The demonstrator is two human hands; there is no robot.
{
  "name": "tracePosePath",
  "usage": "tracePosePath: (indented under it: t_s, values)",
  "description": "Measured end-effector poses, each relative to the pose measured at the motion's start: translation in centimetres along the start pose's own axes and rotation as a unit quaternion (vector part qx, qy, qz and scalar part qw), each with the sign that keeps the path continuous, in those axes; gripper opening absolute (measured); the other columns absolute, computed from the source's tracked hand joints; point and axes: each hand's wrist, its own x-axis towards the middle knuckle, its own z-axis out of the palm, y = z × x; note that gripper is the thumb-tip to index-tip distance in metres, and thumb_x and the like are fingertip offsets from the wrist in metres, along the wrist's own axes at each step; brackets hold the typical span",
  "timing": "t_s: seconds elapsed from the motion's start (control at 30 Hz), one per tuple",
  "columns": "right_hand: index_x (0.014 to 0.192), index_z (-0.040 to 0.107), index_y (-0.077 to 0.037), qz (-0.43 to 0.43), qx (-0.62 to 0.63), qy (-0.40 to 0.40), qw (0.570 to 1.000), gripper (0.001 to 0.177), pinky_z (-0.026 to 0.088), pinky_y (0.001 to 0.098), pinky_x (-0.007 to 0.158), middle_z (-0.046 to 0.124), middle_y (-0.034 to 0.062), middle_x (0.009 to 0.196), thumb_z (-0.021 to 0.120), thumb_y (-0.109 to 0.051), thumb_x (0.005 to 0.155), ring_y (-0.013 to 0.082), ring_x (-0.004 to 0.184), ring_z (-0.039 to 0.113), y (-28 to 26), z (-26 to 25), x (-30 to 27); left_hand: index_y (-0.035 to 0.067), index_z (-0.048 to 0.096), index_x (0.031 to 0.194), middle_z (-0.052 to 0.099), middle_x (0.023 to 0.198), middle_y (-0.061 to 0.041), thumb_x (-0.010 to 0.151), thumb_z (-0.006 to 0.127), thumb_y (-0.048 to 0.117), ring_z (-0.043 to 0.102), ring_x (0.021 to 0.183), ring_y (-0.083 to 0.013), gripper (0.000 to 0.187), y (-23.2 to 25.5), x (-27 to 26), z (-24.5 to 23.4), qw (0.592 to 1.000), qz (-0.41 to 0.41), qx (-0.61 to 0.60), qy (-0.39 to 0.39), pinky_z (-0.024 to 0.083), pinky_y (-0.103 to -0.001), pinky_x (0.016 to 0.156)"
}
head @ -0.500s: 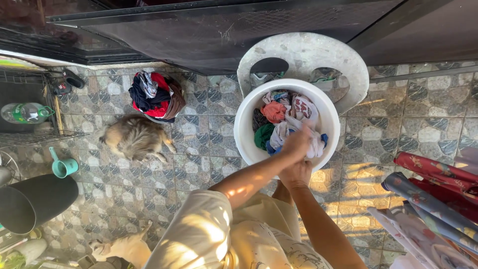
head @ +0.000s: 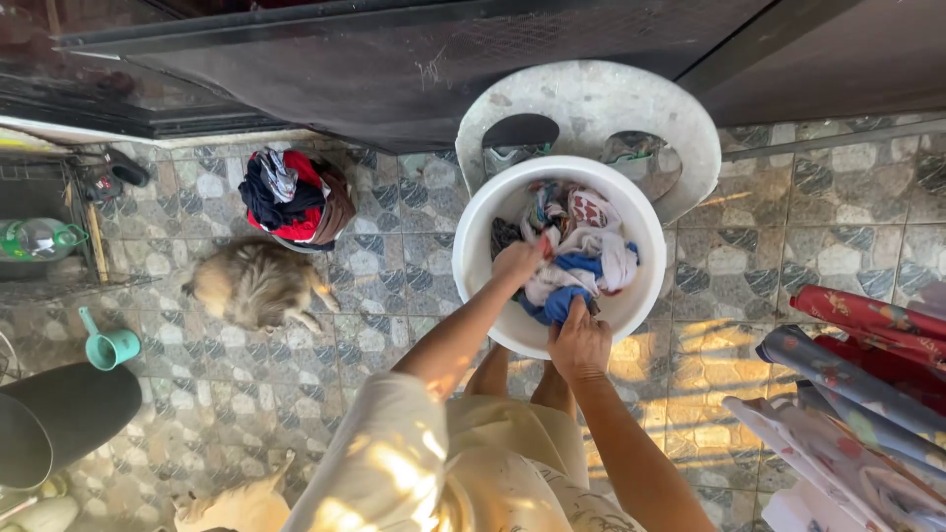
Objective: Hanging various items of wet laundry on a drying rack and using clothespins.
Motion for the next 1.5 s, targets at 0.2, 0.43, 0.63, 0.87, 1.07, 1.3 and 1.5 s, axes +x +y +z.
tracePosePath:
  t_s: [0.2, 0.43, 0.63, 0.87, 1.07, 1.3, 1.5]
  values:
    - [0.115, 0.059, -0.006, 0.105, 0.190, -0.031, 0.976, 0.034, 0.054, 0.0501, 0.076, 0.069, 0.0183, 0.106, 0.072, -0.016, 0.086, 0.0412, 0.090, 0.066, 0.4, -2.6, 1.4, 0.004, 0.066, 0.108, 0.060, 0.103, -0.009, 0.093, 0.063, 0.017, 0.054, 0.092, -0.0265, 0.021, -1.7, -8.2, -6.0, 0.891, -0.019, -0.452, -0.035, 0.045, -0.039, 0.079]
    - [0.115, 0.055, -0.003, 0.124, 0.341, 0.138, 0.922, 0.043, 0.055, 0.0451, 0.082, 0.057, 0.0167, 0.121, 0.074, -0.003, 0.077, 0.0378, 0.096, 0.063, -1.6, -5.5, -0.8, 0.012, 0.062, 0.129, 0.062, 0.126, -0.013, 0.075, 0.072, 0.016, 0.058, 0.116, -0.0361, 0.055, 7.5, -11.9, -13.8, 0.977, 0.112, -0.023, 0.178, 0.050, -0.047, 0.099]
    - [0.108, 0.057, 0.000, 0.203, 0.347, 0.098, 0.910, 0.043, 0.052, 0.0411, 0.086, 0.056, 0.0133, 0.117, 0.083, -0.007, 0.075, 0.0307, 0.101, 0.060, -2.1, -4.3, -3.4, 0.014, 0.059, 0.130, 0.066, 0.126, -0.012, 0.091, 0.060, 0.004, 0.061, 0.123, -0.0341, 0.040, 12.0, -9.4, -8.4, 0.953, 0.277, 0.088, 0.090, 0.049, -0.049, 0.102]
    - [0.115, 0.046, -0.005, 0.352, 0.595, 0.104, 0.715, 0.046, 0.055, 0.0311, 0.072, 0.058, 0.0095, 0.104, 0.072, 0.003, 0.077, 0.0178, 0.089, 0.059, -0.3, -8.4, -3.4, 0.011, 0.062, 0.125, 0.066, 0.113, -0.018, 0.094, 0.059, 0.010, 0.067, 0.102, -0.0350, 0.031, 7.8, -6.0, -6.1, 0.983, 0.158, 0.067, 0.072, 0.056, -0.048, 0.086]
    - [0.114, 0.045, -0.009, 0.351, 0.649, 0.109, 0.666, 0.054, 0.060, 0.0314, 0.061, 0.062, 0.0076, 0.098, 0.072, 0.004, 0.069, 0.0172, 0.082, 0.065, -1.4, -15.6, -1.2, 0.013, 0.066, 0.117, 0.068, 0.107, -0.013, 0.090, 0.070, 0.027, 0.067, 0.099, -0.0341, 0.030, 8.8, -13.2, -18.1, 0.950, 0.209, 0.015, 0.230, 0.054, -0.047, 0.084]
    - [0.093, 0.057, -0.004, 0.290, 0.617, 0.117, 0.722, 0.033, 0.052, 0.0266, 0.064, 0.064, 0.0008, 0.085, 0.084, -0.001, 0.074, 0.0102, 0.073, 0.059, -0.5, -14.4, -0.9, 0.019, 0.071, 0.117, 0.071, 0.100, -0.007, 0.096, 0.071, 0.034, 0.068, 0.095, -0.0312, 0.025, 12.1, -19.2, -26.9, 0.925, 0.273, -0.064, 0.257, 0.054, -0.044, 0.083]
    - [0.085, 0.059, -0.006, 0.269, 0.555, 0.102, 0.781, 0.029, 0.047, 0.0228, 0.068, 0.062, -0.0023, 0.084, 0.087, -0.009, 0.080, 0.0061, 0.074, 0.052, -1.8, -17.2, -0.7, 0.015, 0.068, 0.118, 0.073, 0.107, -0.006, 0.100, 0.071, 0.023, 0.072, 0.085, -0.0261, 0.020, 16.3, -24.8, -32.2, 0.866, 0.355, -0.106, 0.336, 0.056, -0.039, 0.073]
